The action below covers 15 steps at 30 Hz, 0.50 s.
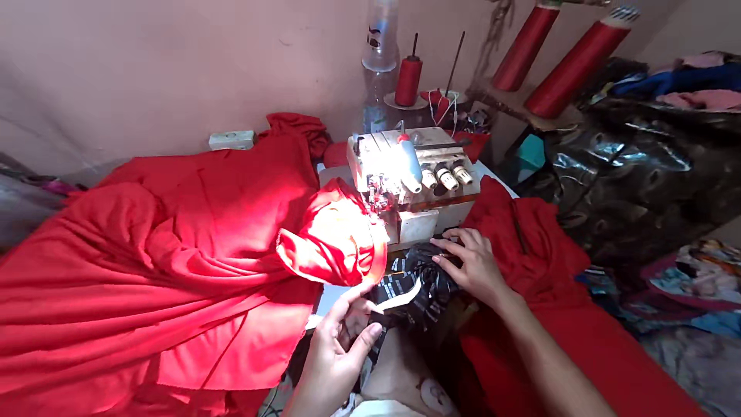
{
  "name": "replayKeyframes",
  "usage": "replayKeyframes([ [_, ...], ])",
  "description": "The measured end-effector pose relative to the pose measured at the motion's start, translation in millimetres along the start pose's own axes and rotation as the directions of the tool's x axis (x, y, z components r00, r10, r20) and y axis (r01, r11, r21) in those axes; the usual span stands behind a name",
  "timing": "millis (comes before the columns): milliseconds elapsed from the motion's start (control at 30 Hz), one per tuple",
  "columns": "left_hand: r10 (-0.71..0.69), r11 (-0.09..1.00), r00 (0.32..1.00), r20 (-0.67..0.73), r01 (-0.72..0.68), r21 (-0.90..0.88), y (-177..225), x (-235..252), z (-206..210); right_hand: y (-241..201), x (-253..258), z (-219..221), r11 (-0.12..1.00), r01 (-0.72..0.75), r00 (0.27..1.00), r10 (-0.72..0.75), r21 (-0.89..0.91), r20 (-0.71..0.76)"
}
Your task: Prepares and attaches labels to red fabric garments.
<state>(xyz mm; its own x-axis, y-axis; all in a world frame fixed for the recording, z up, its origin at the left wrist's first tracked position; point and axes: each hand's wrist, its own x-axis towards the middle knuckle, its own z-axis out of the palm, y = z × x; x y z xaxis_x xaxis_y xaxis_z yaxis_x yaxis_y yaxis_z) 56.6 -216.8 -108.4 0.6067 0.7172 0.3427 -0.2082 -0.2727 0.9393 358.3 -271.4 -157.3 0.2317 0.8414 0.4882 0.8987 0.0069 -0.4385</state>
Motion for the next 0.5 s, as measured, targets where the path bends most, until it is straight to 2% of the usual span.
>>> replayKeyframes([
  [33,0.027,0.999,1.0,-0.005,-0.027,0.024,-0.9,2.6,0.8,-12.8,-4.9,-0.3,0.997,0.04,0.998,-0.036,0.062,-0.06],
  [100,0.055,0.997,0.998,-0.011,-0.055,0.047,-3.6,3.9,3.4,-51.9,-17.0,1.6,0.927,0.106,0.992,-0.074,0.359,-0.102],
  [167,0.047,0.998,0.999,-0.006,-0.046,0.044,-6.7,2.3,6.6,-90.7,-27.5,9.5,0.756,0.086,0.996,-0.091,0.649,-0.027],
  [233,0.041,0.998,0.999,-0.023,-0.039,0.056,-9.8,-1.8,9.0,-113.4,-31.0,19.9,0.618,0.036,0.996,-0.083,0.786,0.02],
  [300,0.097,0.984,0.989,-0.113,-0.078,0.161,-16.1,-7.6,8.4,-124.9,-30.4,27.5,0.592,0.023,1.0,-0.024,0.806,-0.011],
  [400,0.217,0.913,0.935,-0.281,-0.093,0.397,-23.2,-18.2,3.9,-135.5,-32.4,35.9,0.721,0.157,0.975,-0.003,0.675,-0.224],
  [433,0.218,0.904,0.924,-0.315,-0.069,0.422,-22.0,-21.7,4.1,-138.5,-33.9,37.4,0.762,0.206,0.958,-0.028,0.615,-0.286],
  [500,0.123,0.934,0.942,-0.313,-0.003,0.358,-15.7,-28.3,5.3,-144.8,-37.2,39.6,0.807,0.263,0.933,-0.075,0.528,-0.351],
])
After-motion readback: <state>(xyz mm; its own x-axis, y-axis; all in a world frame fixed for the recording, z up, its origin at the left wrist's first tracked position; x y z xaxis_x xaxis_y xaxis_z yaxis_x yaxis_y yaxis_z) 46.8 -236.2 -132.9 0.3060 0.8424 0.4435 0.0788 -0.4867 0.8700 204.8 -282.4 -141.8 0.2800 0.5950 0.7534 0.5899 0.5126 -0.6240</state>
